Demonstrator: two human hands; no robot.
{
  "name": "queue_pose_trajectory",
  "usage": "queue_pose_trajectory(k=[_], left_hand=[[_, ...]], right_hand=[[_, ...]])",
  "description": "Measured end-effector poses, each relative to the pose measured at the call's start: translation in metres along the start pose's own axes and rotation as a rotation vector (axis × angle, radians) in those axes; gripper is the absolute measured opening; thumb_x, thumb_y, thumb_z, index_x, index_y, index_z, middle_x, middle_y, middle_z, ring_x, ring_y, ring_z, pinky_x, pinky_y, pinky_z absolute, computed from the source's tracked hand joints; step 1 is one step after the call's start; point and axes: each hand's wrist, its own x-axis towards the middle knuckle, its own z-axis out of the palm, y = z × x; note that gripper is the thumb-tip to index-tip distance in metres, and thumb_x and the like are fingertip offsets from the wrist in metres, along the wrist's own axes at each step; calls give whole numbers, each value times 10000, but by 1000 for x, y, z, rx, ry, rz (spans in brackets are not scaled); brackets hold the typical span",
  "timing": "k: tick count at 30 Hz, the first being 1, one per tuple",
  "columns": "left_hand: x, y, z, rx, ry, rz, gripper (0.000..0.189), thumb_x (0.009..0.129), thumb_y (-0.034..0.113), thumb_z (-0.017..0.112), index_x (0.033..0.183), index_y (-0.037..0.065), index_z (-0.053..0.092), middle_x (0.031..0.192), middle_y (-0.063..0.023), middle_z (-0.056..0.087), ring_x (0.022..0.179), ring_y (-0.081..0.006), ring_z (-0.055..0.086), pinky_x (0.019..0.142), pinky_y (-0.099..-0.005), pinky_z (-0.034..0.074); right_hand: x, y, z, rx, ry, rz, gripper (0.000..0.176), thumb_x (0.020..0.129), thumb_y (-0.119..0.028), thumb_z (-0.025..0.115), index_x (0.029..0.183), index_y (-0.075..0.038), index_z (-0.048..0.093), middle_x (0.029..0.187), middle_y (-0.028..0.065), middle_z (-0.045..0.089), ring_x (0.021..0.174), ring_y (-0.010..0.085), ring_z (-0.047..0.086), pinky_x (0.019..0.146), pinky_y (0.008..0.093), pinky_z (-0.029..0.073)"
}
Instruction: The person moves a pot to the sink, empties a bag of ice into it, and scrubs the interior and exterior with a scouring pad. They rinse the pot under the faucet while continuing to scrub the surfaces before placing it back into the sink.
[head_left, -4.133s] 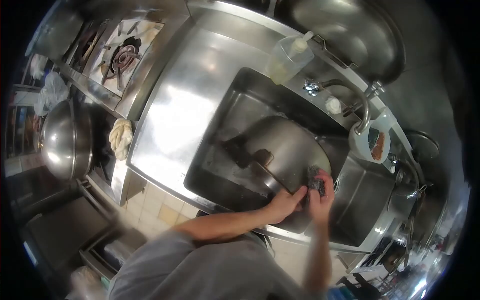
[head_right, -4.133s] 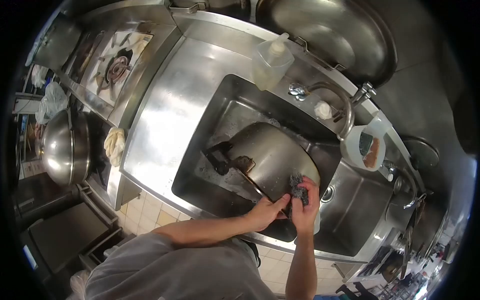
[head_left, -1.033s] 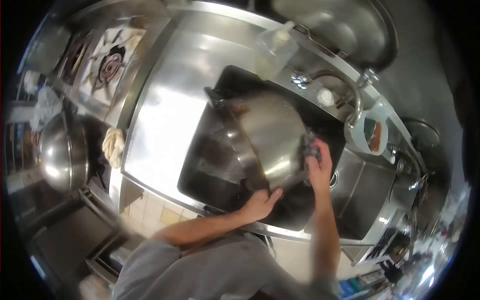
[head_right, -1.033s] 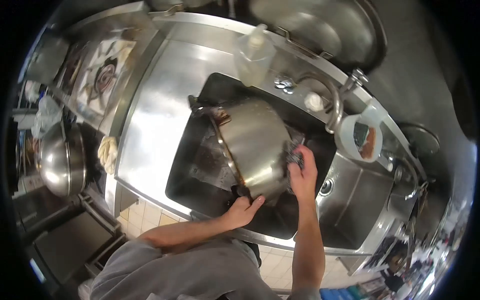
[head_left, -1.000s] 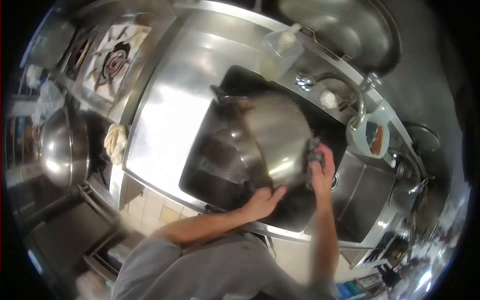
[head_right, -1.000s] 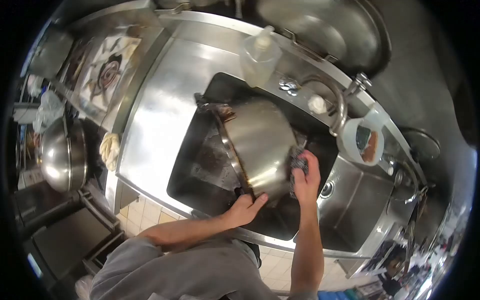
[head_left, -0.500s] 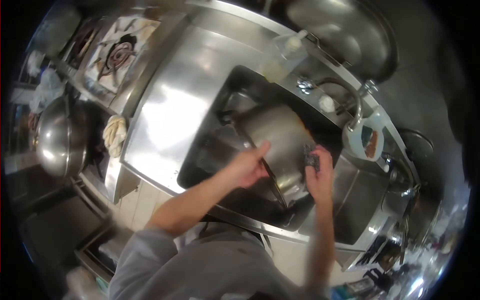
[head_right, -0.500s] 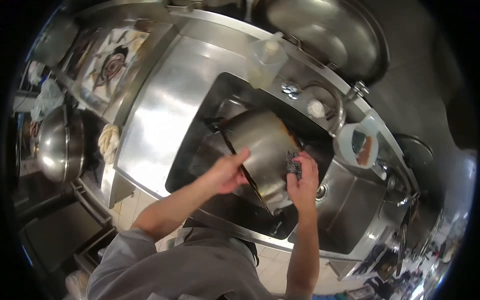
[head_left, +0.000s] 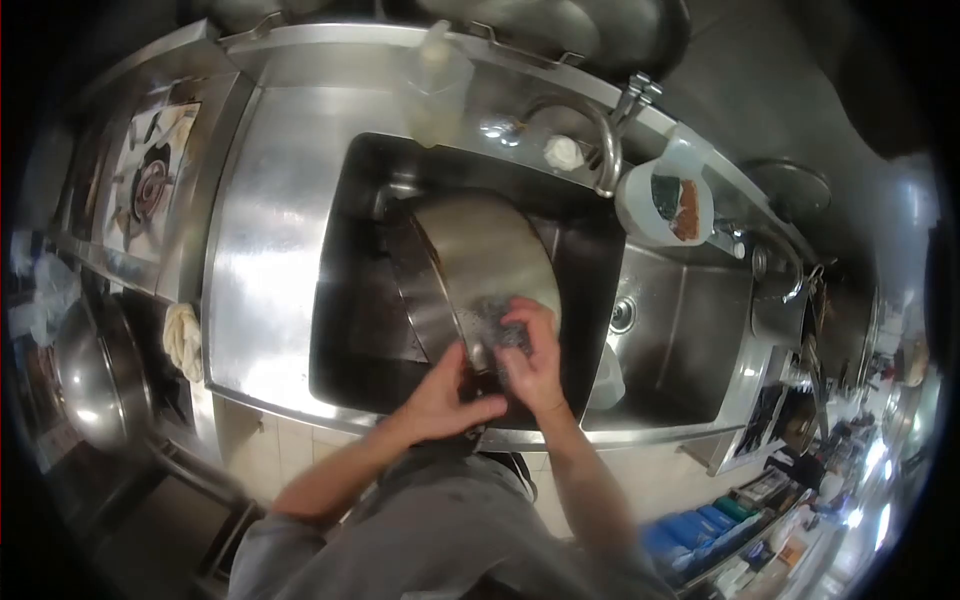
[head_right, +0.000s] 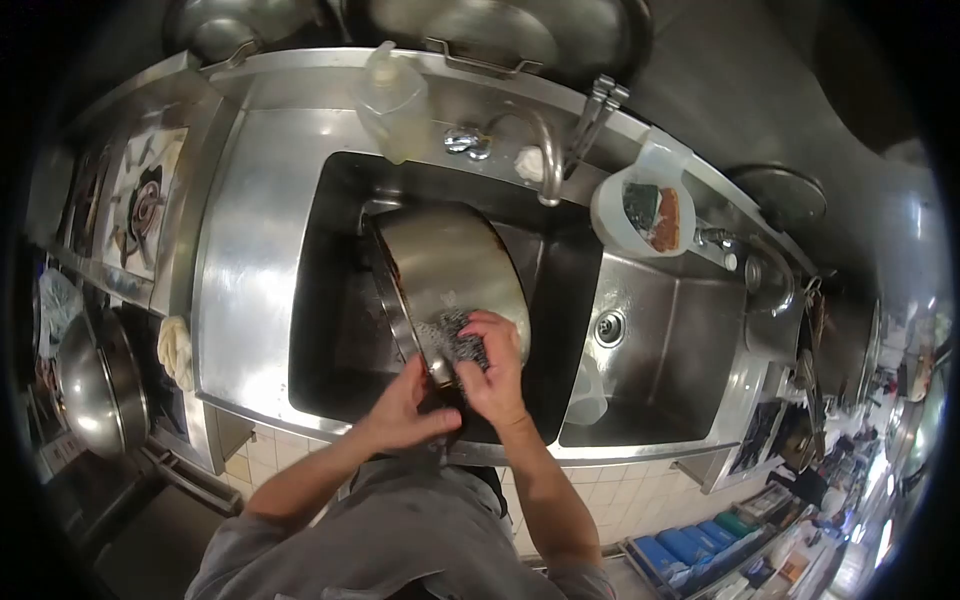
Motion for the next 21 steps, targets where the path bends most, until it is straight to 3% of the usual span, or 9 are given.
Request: queue_pose_trajectory(k=[1,3,7,10,14,16,17,19,21], left_hand=[[-16,-13,-2,184,-14,-113,929,810,201,869,1505,-12,292,1389,-146,509,1307,-224,501,1083,-390,442],[-32,-27,5,198,0,-153,888,806,54,799,1516,-4,268,1441,-121,437,1377,-219,426,1156,-388,361],[-59,-35,0,237,66,-218,790,795,-27,663,1500,-12,307,1417,-127,466,1373,-219,441,1170,-374,339],[-83,-50,-25,242,282,-124,655,755,-37,608,1392,-44,460,1255,-159,620,1225,-220,594,1065,-348,450],[-101,-47,-36,467,285,-93,700,754,-22,639,1431,-50,465,1249,-182,659,1170,-239,653,1012,-334,489],[-106,-51,-36,476,303,-118,699,753,-11,653,1425,-59,468,1228,-186,672,1171,-243,657,1021,-343,486],[-111,-55,-35,478,311,-153,699,752,1,667,1419,-68,471,1207,-190,685,1173,-246,661,1030,-352,484],[-107,-73,-38,539,284,-67,690,743,27,693,1399,-61,498,1178,-175,698,1133,-230,675,1001,-352,500],[-91,-66,-28,553,186,-55,685,735,52,715,1381,-61,519,1181,-188,697,1107,-241,686,980,-357,513]], right_hand=[[-6,1,7,59,14,17,377,680,-23,673,1054,-57,635,1199,186,622,1159,359,568,1039,432,412],[-7,-6,14,-49,12,-54,378,673,-36,673,1048,-69,637,1207,158,628,1161,355,570,1049,439,396],[8,-24,32,-74,-41,-149,369,673,-67,678,1039,-87,634,1225,132,630,1179,348,565,1058,452,379],[17,-41,43,-107,-185,-224,360,674,-87,677,1031,-101,628,1225,118,631,1201,345,555,1060,467,371],[29,-19,37,-217,-253,-327,368,689,-79,668,1055,-91,624,1201,121,635,1186,337,566,1032,495,409],[52,19,1,-283,-58,-177,371,695,-53,664,1063,-80,624,1186,142,635,1144,350,585,1013,510,430],[70,27,-11,-102,38,53,377,685,-23,661,1057,-73,621,1178,154,632,1125,361,592,1026,531,420],[75,28,-9,-288,55,-77,356,700,-14,636,1053,-58,616,1150,165,640,1108,371,601,1029,529,427],[53,-10,34,-184,-44,-289,324,726,-26,618,1049,-41,611,1108,176,650,1063,387,615,996,521,457]])
